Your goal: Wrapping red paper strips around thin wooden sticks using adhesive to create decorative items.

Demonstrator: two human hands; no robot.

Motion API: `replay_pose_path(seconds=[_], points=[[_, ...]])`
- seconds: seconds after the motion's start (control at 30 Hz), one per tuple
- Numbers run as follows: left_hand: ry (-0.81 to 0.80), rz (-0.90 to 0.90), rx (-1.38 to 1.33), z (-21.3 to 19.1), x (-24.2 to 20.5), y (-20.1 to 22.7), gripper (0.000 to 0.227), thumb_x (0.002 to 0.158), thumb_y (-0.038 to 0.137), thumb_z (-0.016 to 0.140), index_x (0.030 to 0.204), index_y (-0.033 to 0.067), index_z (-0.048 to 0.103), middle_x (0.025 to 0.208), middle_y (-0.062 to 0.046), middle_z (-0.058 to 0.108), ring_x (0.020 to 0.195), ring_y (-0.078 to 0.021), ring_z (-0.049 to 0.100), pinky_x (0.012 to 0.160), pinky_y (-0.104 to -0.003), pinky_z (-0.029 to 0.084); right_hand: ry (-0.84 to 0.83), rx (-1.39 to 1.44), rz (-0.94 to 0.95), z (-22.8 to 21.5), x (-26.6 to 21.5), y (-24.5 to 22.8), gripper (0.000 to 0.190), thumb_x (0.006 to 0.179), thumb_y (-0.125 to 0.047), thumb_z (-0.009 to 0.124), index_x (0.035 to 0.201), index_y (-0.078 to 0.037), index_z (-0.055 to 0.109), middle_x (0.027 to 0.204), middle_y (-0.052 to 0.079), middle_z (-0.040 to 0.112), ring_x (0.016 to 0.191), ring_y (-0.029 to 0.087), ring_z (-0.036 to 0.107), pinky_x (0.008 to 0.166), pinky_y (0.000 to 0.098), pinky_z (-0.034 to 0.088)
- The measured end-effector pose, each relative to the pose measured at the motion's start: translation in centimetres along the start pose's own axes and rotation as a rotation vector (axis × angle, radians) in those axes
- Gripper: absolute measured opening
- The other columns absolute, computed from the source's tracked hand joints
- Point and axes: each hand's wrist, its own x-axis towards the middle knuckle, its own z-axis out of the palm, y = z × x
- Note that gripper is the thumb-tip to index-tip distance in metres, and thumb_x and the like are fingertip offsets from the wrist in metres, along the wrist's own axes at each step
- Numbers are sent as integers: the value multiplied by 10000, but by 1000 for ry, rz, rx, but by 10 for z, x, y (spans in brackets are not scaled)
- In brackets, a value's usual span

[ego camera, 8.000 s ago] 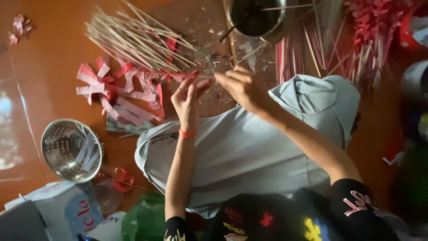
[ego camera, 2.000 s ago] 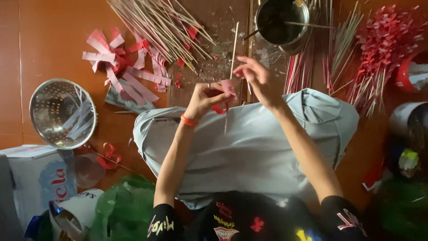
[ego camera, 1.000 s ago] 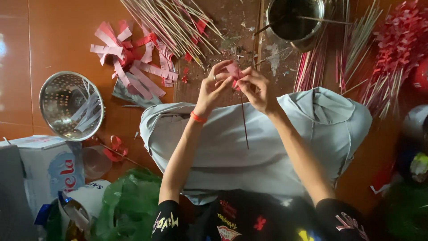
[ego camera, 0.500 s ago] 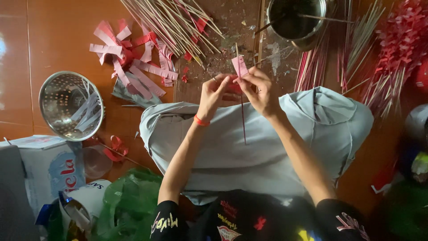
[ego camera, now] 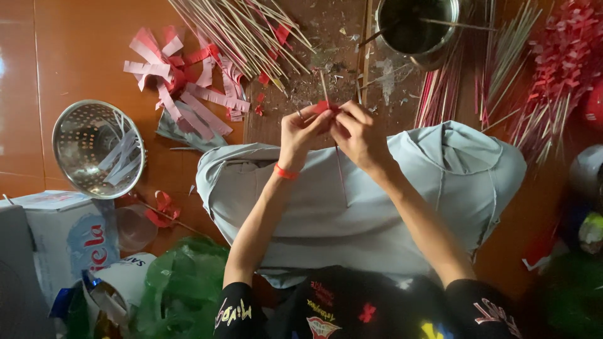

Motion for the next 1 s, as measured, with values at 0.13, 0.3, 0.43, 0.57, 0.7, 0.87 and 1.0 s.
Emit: replay_pose_path(seconds=[0.13,0.3,0.43,0.57,0.7,0.87,1.0], points=[[11,3,59,-2,-1,5,199,999,81,714,1147,-50,737,996,-86,761,858,-117,716,752,-282,613,-73,-91,-24,-6,3,-1,136,907,-104,707,947,25,705,1001,143,677,843,298,684,736,395,558],[4,10,89,-1,0,14,189,1007,122,686,1118,-22,739,969,-63,765,831,-118,743,722,-293,644,-80,257,151,5,-17,54,216,1060,-210,625,1169,-30,677,1040,48,714,881,143,707,804,317,624],[-14,2,48,-1,0,7,212,1018,124,678,1160,-25,726,995,-51,756,848,-110,728,738,-297,635,23,346,67,-15,6,33,453,1054,-251,723,1378,27,571,1127,76,698,1027,187,683,940,366,561],[-118,0,36,2,-4,8,259,1055,107,641,1272,-22,695,1044,-43,746,870,-100,703,782,-293,614,-103,571,308,0,-5,54,308,981,-286,740,1173,-49,695,1014,13,683,852,92,654,751,244,567],[-154,9,51,14,-8,23,356,1051,79,611,1397,-6,613,1138,-16,734,929,-72,687,817,-274,607,-21,701,283,24,-17,86,319,965,-305,806,1069,-28,690,978,-2,673,859,72,632,762,239,539],[-199,41,109,13,-9,25,519,1033,72,637,1521,10,471,1074,-34,734,893,-72,675,769,-241,565,48,702,351,15,-17,84,199,976,-229,743,1049,-57,675,898,9,701,735,60,620,639,231,518],[-235,30,102,7,-7,13,578,1039,67,664,1568,-6,442,939,-44,717,835,-99,677,727,-238,540,57,896,496,-2,-6,60,151,1042,-139,668,1151,-37,645,953,69,784,691,60,593,605,219,474]])
